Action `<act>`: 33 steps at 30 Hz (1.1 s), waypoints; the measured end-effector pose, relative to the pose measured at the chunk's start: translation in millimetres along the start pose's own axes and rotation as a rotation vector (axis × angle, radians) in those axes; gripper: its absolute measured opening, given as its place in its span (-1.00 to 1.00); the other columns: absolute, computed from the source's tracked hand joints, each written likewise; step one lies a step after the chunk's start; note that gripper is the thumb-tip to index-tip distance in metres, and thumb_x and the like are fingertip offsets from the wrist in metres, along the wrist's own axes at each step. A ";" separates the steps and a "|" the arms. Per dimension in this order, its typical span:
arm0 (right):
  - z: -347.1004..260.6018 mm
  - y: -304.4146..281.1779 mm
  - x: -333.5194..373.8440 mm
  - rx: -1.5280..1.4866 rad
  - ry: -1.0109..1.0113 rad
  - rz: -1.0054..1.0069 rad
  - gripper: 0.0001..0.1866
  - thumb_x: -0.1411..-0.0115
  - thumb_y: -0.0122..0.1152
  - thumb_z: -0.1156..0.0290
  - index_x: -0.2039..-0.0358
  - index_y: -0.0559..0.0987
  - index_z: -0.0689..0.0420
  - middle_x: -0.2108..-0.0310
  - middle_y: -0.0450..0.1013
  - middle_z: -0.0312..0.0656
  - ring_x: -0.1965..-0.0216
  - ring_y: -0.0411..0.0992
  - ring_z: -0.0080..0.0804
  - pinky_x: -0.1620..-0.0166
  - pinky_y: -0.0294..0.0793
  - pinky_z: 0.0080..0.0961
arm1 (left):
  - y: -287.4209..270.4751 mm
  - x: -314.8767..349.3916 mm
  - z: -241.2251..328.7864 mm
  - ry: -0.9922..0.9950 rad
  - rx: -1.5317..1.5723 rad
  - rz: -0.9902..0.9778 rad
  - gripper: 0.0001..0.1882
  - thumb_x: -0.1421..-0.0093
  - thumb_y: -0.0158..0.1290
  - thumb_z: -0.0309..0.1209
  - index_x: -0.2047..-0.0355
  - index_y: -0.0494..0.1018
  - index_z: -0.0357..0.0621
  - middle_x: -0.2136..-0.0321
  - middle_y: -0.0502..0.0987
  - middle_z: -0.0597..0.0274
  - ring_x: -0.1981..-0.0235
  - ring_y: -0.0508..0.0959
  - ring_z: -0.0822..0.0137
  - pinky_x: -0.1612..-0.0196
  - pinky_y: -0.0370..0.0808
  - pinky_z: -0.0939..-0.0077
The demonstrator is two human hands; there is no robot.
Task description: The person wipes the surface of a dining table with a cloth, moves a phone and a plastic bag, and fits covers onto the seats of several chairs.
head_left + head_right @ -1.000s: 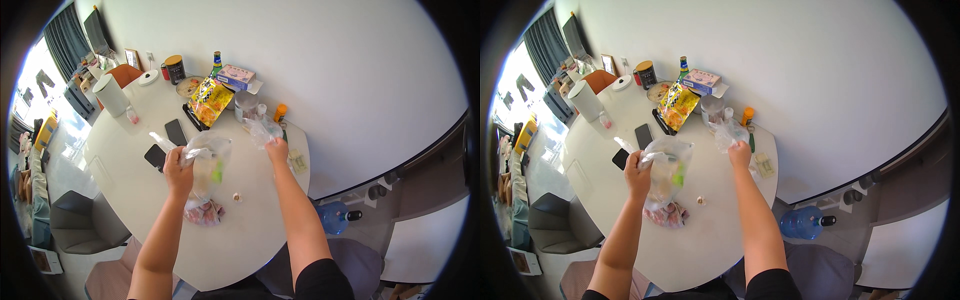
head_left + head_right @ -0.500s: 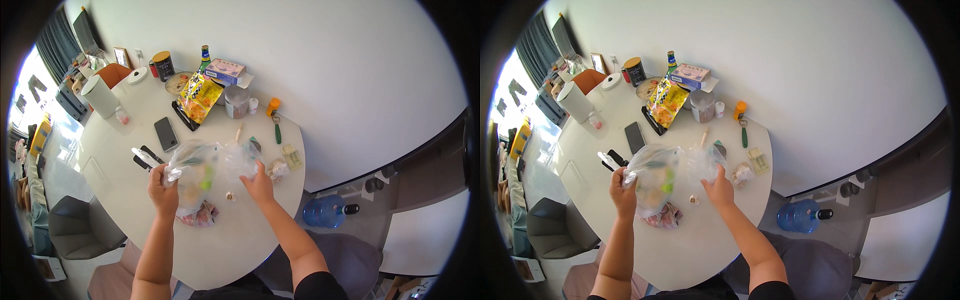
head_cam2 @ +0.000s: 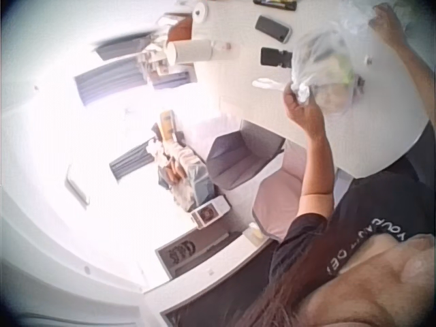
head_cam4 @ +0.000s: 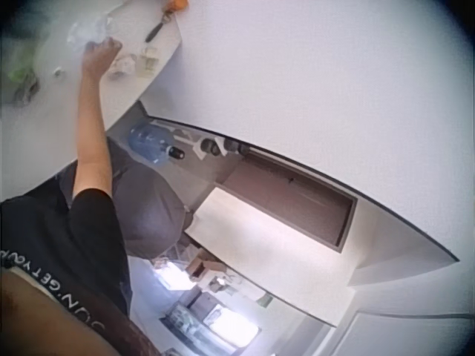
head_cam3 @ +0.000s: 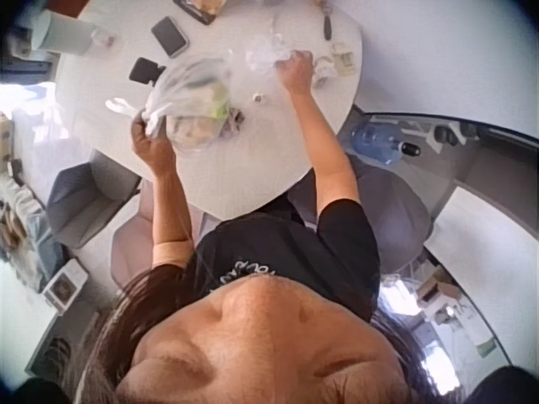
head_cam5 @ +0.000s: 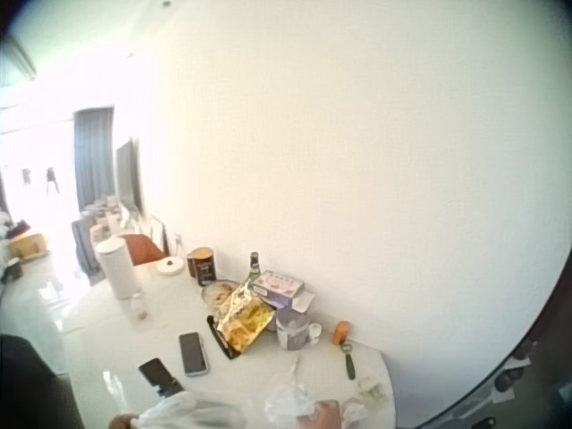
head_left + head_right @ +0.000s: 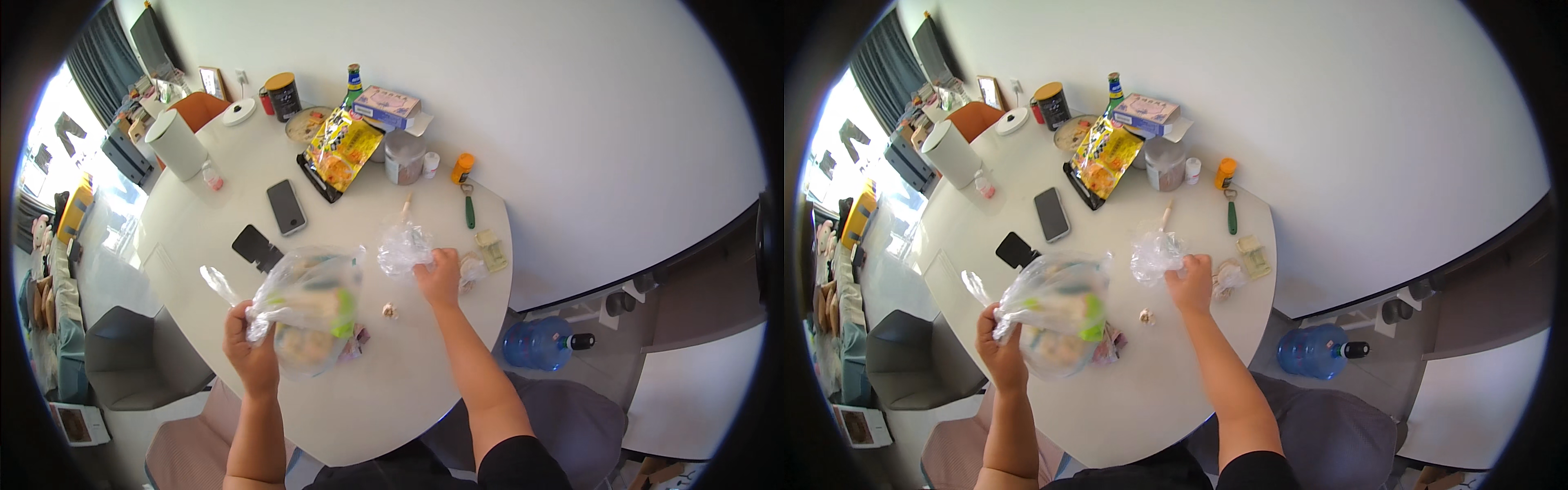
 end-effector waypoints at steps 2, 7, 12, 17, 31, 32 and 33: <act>-27.0 -35.0 7.7 -0.285 0.045 0.092 -0.61 0.14 0.25 0.54 0.20 0.53 0.19 0.38 0.50 -0.16 0.37 0.46 -0.27 0.32 0.43 -0.42 | -25.1 4.9 4.8 -0.023 0.021 0.057 -0.74 -0.07 0.12 -0.70 0.22 0.42 -0.27 0.33 0.47 0.33 0.27 0.44 0.53 0.12 0.38 0.66; -29.4 -35.9 69.7 -0.991 0.541 -0.278 -0.63 -0.02 0.18 0.57 0.08 0.51 0.25 0.26 0.50 -0.30 0.27 0.44 -0.54 0.20 0.44 -0.57 | -100.0 6.6 5.1 -0.043 -0.036 0.190 -0.75 -0.07 0.09 -0.68 0.20 0.42 -0.29 0.33 0.46 0.32 0.25 0.43 0.52 0.11 0.37 0.65; -45.0 -29.0 137.3 -1.088 0.671 -0.407 -0.64 -0.01 0.19 0.60 0.11 0.51 0.25 0.24 0.49 -0.30 0.26 0.43 -0.58 0.19 0.43 -0.60 | -142.6 -18.7 -31.7 -0.023 -0.244 0.283 -0.74 -0.07 0.15 -0.59 0.20 0.44 -0.34 0.35 0.46 0.33 0.31 0.41 0.53 0.20 0.35 0.66; -86.7 -15.6 171.3 -1.048 0.598 -0.541 -0.64 0.02 0.21 0.60 0.13 0.49 0.25 0.20 0.48 -0.26 0.22 0.42 -0.59 0.14 0.43 -0.58 | -146.5 -45.5 -95.9 -0.102 -0.416 0.127 -0.56 -0.07 0.18 -0.49 0.03 0.38 -0.34 0.23 0.50 0.12 0.21 0.48 0.32 0.08 0.39 0.52; -198.6 -29.8 278.0 -0.575 -0.313 -0.718 -0.60 0.15 0.31 0.55 0.25 0.40 0.17 -0.01 0.32 0.11 -0.07 0.26 0.13 -0.11 0.29 -0.20 | -30.2 223.2 -134.4 -1.391 1.140 -0.427 -0.59 -0.16 0.03 -0.31 0.02 0.38 -0.26 0.19 0.53 0.02 0.17 0.57 0.10 0.11 0.55 0.06; -197.2 -27.8 281.9 -0.578 -0.290 -0.723 -0.59 0.15 0.31 0.55 0.24 0.40 0.17 -0.01 0.32 0.11 -0.07 0.26 0.13 -0.12 0.29 -0.21 | -34.8 226.5 -145.3 -1.388 1.134 -0.454 -0.58 -0.13 0.03 -0.38 0.01 0.36 -0.29 0.17 0.52 -0.02 0.15 0.56 0.07 0.08 0.53 0.05; -191.8 -30.7 276.9 -0.658 -0.066 -0.838 -0.63 0.05 0.31 0.50 0.21 0.41 0.17 0.00 0.33 0.01 -0.09 0.28 -0.07 -0.13 0.28 -0.30 | -39.3 228.3 -153.4 -1.384 1.128 -0.482 -0.56 -0.10 0.02 -0.45 -0.01 0.35 -0.32 0.15 0.51 -0.05 0.13 0.55 0.04 0.06 0.52 0.03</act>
Point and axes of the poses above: each hand's wrist, its own x-axis away from the middle knuckle, its own y-axis out of the palm, z = x × y, the point moved 9 cm from there along -x, towards the middle knuckle
